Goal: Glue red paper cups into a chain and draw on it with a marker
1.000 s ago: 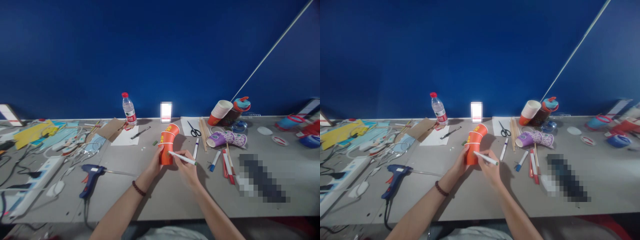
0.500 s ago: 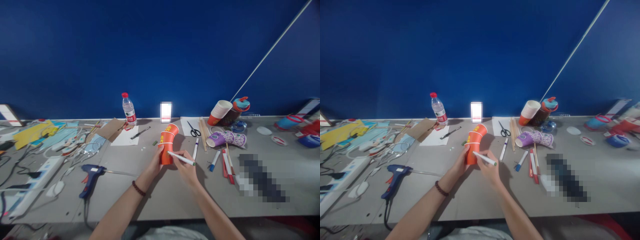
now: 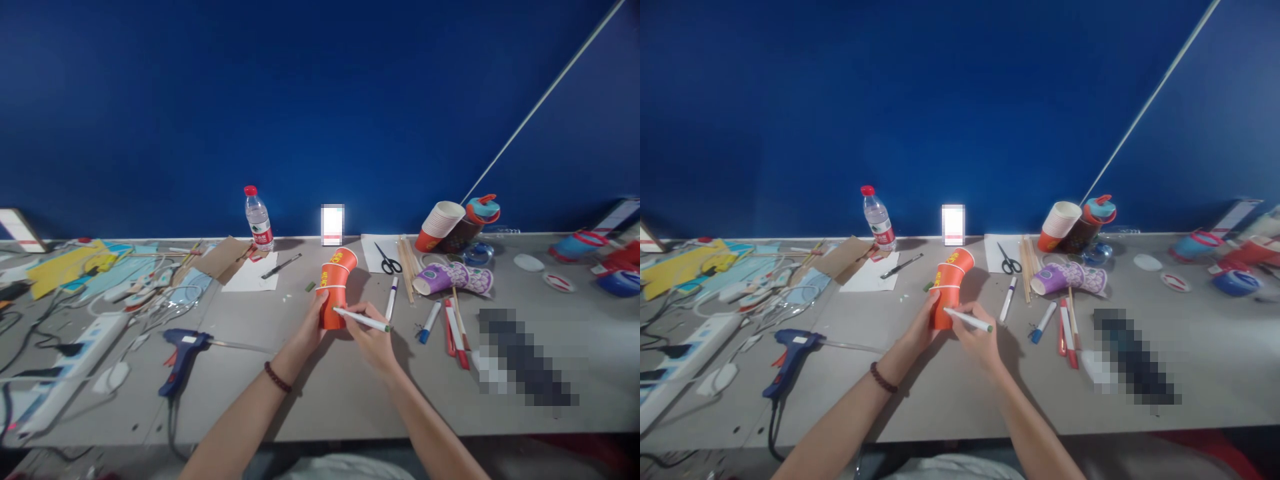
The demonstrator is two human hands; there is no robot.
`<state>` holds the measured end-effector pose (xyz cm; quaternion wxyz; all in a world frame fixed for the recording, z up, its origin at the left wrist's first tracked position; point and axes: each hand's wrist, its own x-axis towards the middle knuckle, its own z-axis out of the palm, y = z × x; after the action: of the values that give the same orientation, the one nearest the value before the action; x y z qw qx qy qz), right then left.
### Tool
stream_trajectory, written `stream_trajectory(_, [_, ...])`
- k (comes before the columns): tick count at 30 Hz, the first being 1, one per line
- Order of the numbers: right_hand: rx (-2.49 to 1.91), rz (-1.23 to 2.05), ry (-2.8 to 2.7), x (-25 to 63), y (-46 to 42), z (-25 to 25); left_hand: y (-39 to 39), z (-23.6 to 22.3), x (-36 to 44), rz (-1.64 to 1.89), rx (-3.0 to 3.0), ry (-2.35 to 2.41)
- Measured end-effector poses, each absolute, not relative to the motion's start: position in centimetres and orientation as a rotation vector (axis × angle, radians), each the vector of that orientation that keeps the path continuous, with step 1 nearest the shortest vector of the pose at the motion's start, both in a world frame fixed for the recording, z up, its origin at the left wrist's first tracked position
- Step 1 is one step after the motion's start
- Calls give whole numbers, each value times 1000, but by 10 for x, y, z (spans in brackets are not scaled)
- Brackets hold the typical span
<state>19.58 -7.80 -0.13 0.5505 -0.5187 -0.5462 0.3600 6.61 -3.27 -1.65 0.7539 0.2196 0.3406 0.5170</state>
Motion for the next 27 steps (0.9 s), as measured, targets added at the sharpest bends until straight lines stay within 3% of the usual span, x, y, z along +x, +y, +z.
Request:
stream_trajectory(14, [-1120, 925, -971, 201, -72, -9, -29, -9, 65, 1244, 479, 638])
stream_trajectory(27, [-1156, 975, -1101, 193, -71, -7, -30, -8, 62, 1260, 403, 662])
